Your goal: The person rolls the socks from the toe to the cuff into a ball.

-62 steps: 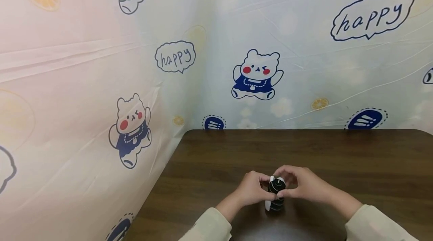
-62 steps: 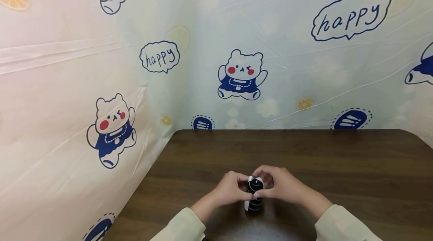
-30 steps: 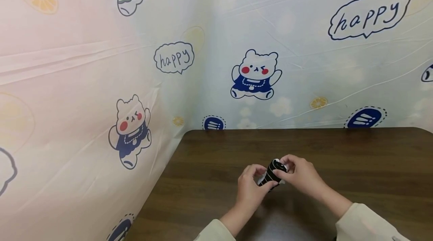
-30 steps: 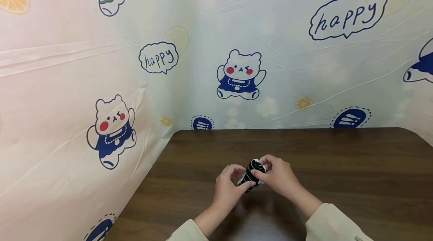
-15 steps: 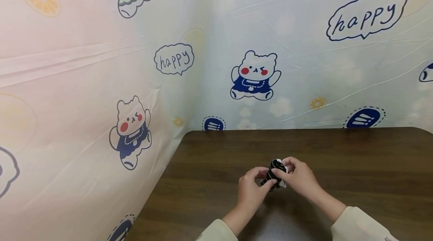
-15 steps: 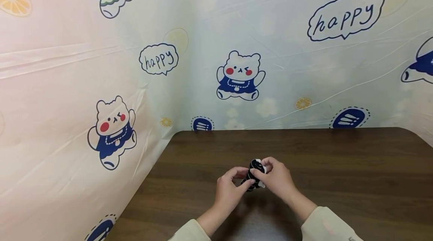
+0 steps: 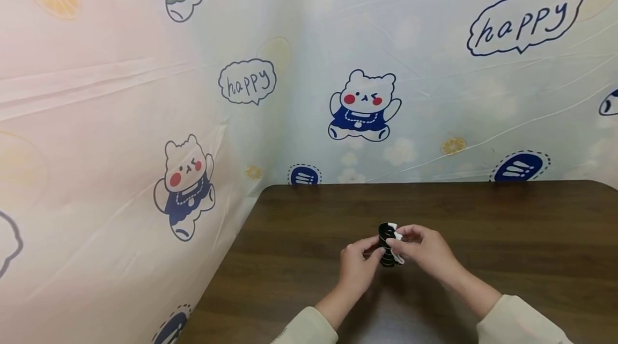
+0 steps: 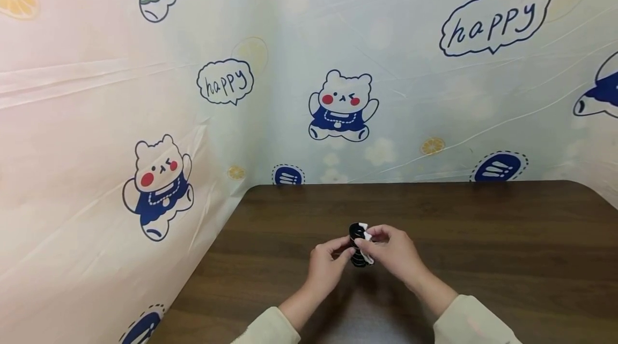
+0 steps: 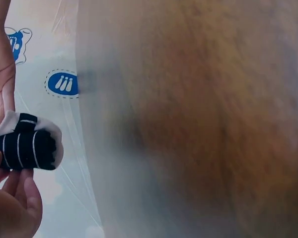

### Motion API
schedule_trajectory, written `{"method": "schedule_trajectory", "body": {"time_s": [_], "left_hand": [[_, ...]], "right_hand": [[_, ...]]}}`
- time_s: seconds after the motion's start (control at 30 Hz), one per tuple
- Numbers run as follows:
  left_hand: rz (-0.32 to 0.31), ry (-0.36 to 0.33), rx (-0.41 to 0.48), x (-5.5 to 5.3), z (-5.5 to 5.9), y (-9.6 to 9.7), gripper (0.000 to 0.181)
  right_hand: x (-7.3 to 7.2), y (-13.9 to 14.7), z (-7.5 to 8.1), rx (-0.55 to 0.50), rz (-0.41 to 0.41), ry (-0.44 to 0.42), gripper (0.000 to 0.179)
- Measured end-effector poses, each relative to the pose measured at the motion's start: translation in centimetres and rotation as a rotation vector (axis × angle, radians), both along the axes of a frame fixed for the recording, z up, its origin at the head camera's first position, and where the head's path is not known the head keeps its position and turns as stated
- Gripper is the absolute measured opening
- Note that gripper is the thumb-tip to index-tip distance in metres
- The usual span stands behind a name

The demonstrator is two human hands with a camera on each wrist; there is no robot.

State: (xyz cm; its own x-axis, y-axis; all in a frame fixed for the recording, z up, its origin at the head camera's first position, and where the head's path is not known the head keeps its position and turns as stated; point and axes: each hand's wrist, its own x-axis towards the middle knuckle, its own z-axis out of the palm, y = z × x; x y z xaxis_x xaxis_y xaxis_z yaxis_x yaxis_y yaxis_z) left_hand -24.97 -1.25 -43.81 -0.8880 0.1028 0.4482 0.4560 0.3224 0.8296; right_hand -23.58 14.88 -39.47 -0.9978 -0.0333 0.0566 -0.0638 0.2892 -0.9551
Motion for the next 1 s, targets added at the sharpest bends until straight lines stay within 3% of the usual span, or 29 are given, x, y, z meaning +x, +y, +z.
{"method": "schedule_trajectory", "body": {"time_s": [0.13, 0.23, 0.47, 1.0], "left_hand": [[-0.030, -0.017, -0.053, 0.1, 0.0, -0.2, 0.025], [-0.066, -0.047, -0.077, 0.3, 0.2, -0.4, 0.033], [-0.093, -0.115, -0.066, 0.6, 0.3, -0.2, 0.039], [-0.008, -0.155, -0.120, 0.5, 0.1, 0.2, 0.035]], "right_hand": [[0.1, 0.2, -0.1, -0.208, 0.082, -0.050, 0.034], [0.1, 0.5, -0.1, -0.272, 0.131, -0.070, 0.036], [0.1, 0.9, -0.2, -0.261, 0.233, -0.095, 0.043], [0.5, 1.4, 0.0, -0.200, 0.302, -0.148, 0.046]]}}
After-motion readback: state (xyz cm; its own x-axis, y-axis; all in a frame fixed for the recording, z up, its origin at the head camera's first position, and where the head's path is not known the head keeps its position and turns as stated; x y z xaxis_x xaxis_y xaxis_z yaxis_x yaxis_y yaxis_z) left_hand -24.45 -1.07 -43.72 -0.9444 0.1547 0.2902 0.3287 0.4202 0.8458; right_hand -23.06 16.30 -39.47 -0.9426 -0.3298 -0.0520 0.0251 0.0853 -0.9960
